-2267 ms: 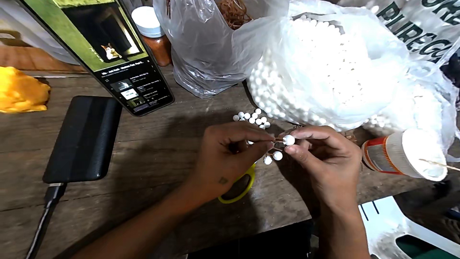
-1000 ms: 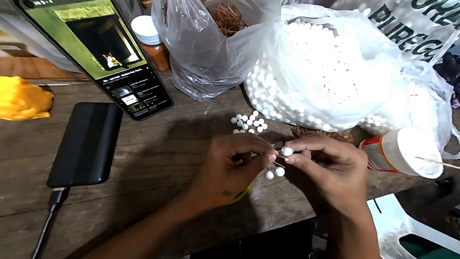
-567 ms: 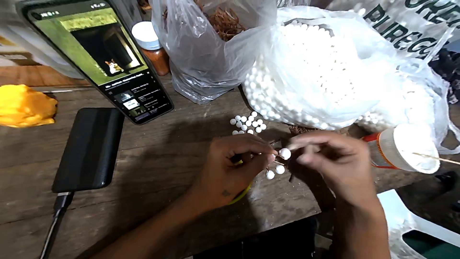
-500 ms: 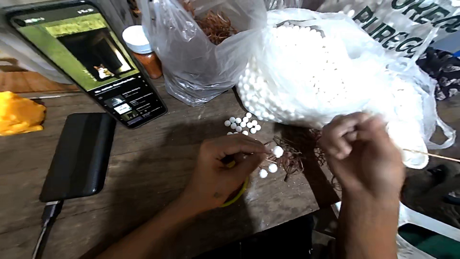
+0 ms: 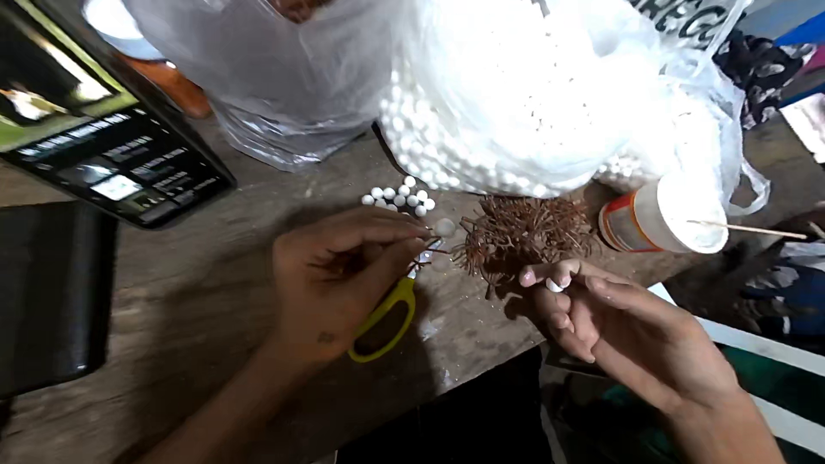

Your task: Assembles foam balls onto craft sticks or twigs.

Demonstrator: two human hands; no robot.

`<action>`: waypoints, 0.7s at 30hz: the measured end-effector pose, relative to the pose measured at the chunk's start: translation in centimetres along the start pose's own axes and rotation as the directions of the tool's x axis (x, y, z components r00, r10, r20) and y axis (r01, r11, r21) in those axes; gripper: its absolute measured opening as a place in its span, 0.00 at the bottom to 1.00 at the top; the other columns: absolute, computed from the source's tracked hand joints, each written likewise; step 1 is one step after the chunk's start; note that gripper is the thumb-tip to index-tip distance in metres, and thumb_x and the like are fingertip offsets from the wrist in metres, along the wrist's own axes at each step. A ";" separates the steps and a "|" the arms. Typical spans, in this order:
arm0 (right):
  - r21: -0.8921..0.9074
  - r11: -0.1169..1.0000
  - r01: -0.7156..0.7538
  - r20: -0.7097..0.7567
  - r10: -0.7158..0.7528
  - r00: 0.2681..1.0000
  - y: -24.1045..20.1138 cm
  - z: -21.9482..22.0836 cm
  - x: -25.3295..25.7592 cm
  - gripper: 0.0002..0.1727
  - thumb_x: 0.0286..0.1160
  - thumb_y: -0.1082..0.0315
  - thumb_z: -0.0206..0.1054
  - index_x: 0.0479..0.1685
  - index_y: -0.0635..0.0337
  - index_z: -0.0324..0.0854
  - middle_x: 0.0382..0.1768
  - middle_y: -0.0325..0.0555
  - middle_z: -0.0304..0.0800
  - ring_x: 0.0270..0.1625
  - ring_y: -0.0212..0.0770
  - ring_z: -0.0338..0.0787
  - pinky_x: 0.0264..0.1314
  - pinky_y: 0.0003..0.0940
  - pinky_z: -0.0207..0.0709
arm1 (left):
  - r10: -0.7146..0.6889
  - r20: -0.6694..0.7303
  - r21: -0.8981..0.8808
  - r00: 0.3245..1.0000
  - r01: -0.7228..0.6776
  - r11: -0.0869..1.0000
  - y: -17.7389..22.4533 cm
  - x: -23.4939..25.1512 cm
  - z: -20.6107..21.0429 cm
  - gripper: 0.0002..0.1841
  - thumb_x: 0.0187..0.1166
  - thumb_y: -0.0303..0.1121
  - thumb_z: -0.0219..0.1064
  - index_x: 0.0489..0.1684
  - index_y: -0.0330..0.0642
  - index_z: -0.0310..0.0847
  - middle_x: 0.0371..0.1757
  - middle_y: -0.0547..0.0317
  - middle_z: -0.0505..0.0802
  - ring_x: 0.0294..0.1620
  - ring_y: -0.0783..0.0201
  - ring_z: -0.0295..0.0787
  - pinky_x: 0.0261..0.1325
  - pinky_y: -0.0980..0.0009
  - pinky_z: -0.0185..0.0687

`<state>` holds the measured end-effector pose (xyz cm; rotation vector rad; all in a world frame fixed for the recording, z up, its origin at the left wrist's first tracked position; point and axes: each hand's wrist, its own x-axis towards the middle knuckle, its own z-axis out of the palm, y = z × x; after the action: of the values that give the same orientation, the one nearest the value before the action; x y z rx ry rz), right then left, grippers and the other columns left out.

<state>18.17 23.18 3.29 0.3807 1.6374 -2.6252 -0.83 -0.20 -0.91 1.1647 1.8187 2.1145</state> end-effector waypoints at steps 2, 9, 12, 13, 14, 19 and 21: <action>0.026 0.999 0.044 0.013 -0.044 0.999 0.0 0.1 -0.4 0.15 0.88 0.64 0.52 0.57 0.56 0.85 0.67 0.47 0.88 0.43 0.29 0.93 0.36 0.20 0.86 | -0.003 0.014 0.034 1.000 0.003 0.999 0.1 0.0 -0.1 0.05 0.76 0.29 0.73 0.43 0.45 0.93 0.47 0.73 0.95 0.30 0.86 0.83 0.30 0.89 0.79; 0.078 0.978 0.191 0.094 -0.198 0.976 1.0 0.9 -0.2 0.11 0.93 0.65 0.53 0.64 0.52 0.76 0.66 0.51 0.90 0.42 0.33 0.97 0.37 0.21 0.90 | -0.009 0.020 0.055 1.000 0.008 0.998 0.2 0.0 -0.2 0.05 0.77 0.31 0.73 0.43 0.50 0.94 0.46 0.76 0.95 0.31 0.85 0.85 0.32 0.89 0.81; 0.184 0.963 0.196 0.168 -0.228 0.959 1.7 1.6 0.3 0.13 0.94 0.62 0.51 0.67 0.53 0.74 0.66 0.52 0.90 0.43 0.37 0.99 0.40 0.23 0.91 | -0.008 0.026 0.057 1.000 0.007 0.998 -0.2 -0.1 -0.1 0.05 0.77 0.33 0.73 0.43 0.53 0.94 0.46 0.77 0.95 0.33 0.85 0.86 0.34 0.89 0.82; 0.202 0.961 0.191 0.189 -0.230 0.955 2.0 1.9 0.4 0.14 0.94 0.61 0.50 0.66 0.54 0.75 0.65 0.51 0.91 0.43 0.36 0.99 0.40 0.23 0.91 | -0.009 0.028 0.051 1.000 0.008 0.999 -0.3 -0.1 -0.1 0.05 0.77 0.33 0.73 0.43 0.54 0.94 0.46 0.77 0.95 0.34 0.84 0.87 0.34 0.89 0.82; 0.210 0.959 0.189 0.203 -0.232 0.951 2.2 2.1 0.6 0.14 0.94 0.59 0.50 0.64 0.54 0.77 0.61 0.50 0.93 0.42 0.35 0.98 0.40 0.23 0.91 | -0.008 0.028 0.049 1.000 0.007 0.999 -0.2 -0.2 0.0 0.05 0.77 0.33 0.73 0.43 0.54 0.94 0.46 0.77 0.95 0.34 0.84 0.87 0.35 0.88 0.83; 0.123 0.938 0.323 0.211 -0.343 0.915 3.2 2.8 1.5 0.11 0.87 0.63 0.64 0.60 0.55 0.84 0.47 0.38 0.94 0.37 0.25 0.93 0.36 0.17 0.87 | -0.001 0.007 0.051 1.000 0.000 0.999 0.2 0.0 -0.1 0.04 0.77 0.32 0.73 0.40 0.52 0.94 0.45 0.77 0.95 0.32 0.85 0.85 0.33 0.90 0.81; 0.030 0.918 0.395 0.204 -0.392 0.897 3.4 2.8 1.6 0.11 0.86 0.65 0.65 0.61 0.54 0.86 0.50 0.36 0.92 0.39 0.23 0.92 0.36 0.16 0.86 | 0.015 0.006 0.029 1.000 -0.016 0.999 0.0 0.0 -0.1 0.04 0.77 0.31 0.73 0.41 0.50 0.94 0.45 0.76 0.95 0.31 0.85 0.85 0.31 0.90 0.79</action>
<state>16.57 19.32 1.16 -0.2497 1.8185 -2.8006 -0.83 -0.27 -0.88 1.1938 1.8502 2.0979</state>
